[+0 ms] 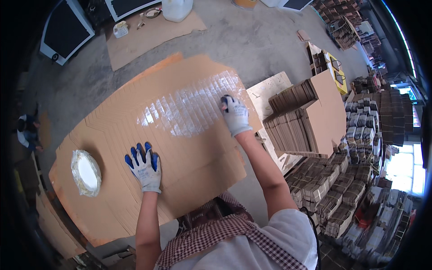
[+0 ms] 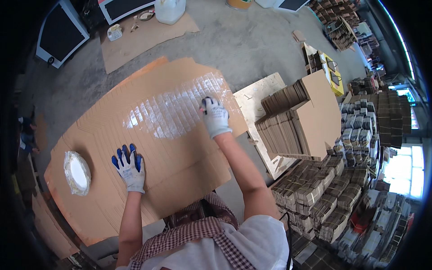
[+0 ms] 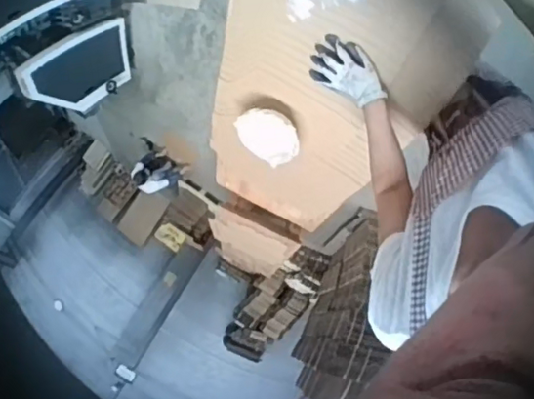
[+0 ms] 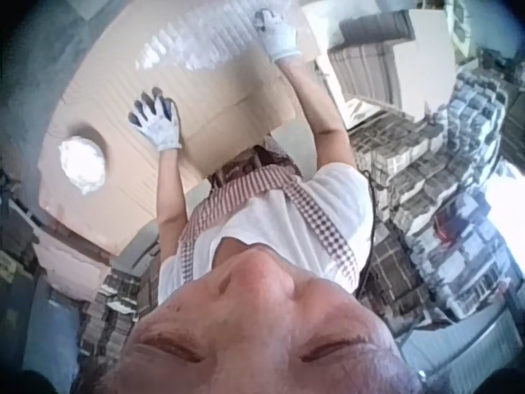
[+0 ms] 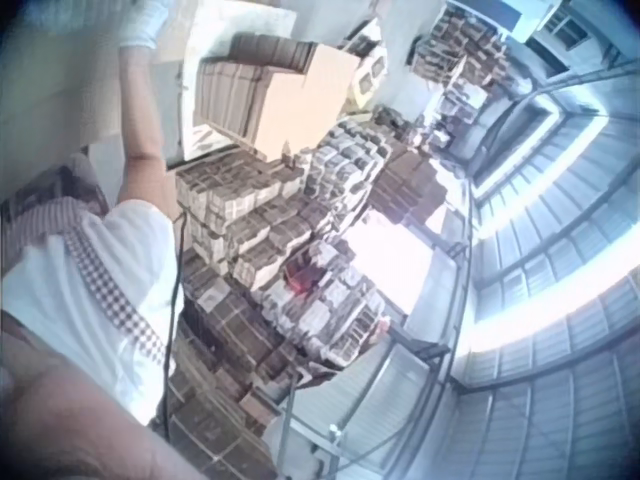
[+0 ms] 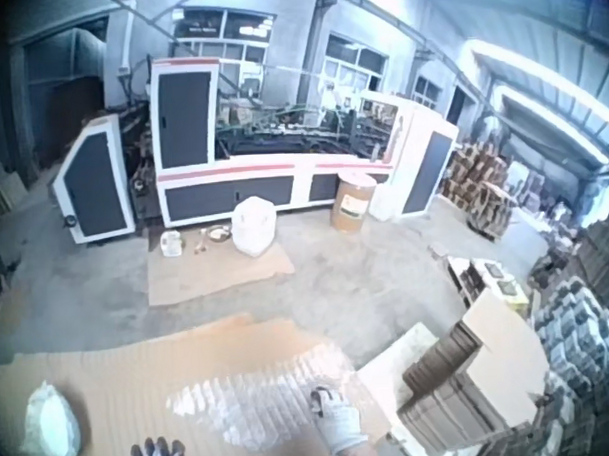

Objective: The person aligns a large cardboard sheet on a work surface, then uses a brush to apply white glue in strips across the surface. The person repeatedly dips the brush into a container of glue and spreads it evenly over the cardboard.

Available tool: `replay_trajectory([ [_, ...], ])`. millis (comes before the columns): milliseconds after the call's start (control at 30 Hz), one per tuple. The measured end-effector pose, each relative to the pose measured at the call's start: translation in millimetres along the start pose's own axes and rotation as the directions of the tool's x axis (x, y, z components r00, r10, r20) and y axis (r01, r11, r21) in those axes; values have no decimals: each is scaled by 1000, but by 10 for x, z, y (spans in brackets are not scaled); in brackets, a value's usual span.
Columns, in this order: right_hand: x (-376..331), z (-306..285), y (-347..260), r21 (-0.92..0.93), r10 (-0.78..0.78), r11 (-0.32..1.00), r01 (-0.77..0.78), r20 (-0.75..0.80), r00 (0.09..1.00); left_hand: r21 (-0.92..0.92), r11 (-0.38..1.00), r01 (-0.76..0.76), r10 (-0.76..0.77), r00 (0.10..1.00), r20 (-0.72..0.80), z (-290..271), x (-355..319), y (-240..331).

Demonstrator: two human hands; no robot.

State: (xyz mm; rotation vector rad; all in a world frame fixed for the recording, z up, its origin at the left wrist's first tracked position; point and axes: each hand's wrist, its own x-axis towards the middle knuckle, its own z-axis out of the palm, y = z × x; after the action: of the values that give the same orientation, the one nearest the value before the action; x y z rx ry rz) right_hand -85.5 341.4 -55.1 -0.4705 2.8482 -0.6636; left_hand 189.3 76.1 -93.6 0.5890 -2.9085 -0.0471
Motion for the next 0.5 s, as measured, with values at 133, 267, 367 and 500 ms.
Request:
replay_trajectory([
  [133,-438,496,-192,-8,-578,815,579,-83,812,-5,1000,-23,23,999,-41,89,-51,-66],
  [267,332,124,697,-70,-30,997,20,-142,989,-31,999,-32,31,999,-26,61,1,18],
  [367,391,-141,843,21,-49,998,57,-253,966,-105,994,-24,16,997,-77,72,29,-74],
  [500,-424,-270,288,240,-174,944,228,-226,958,-263,947,-185,168,982,-86,-300,30,237],
])
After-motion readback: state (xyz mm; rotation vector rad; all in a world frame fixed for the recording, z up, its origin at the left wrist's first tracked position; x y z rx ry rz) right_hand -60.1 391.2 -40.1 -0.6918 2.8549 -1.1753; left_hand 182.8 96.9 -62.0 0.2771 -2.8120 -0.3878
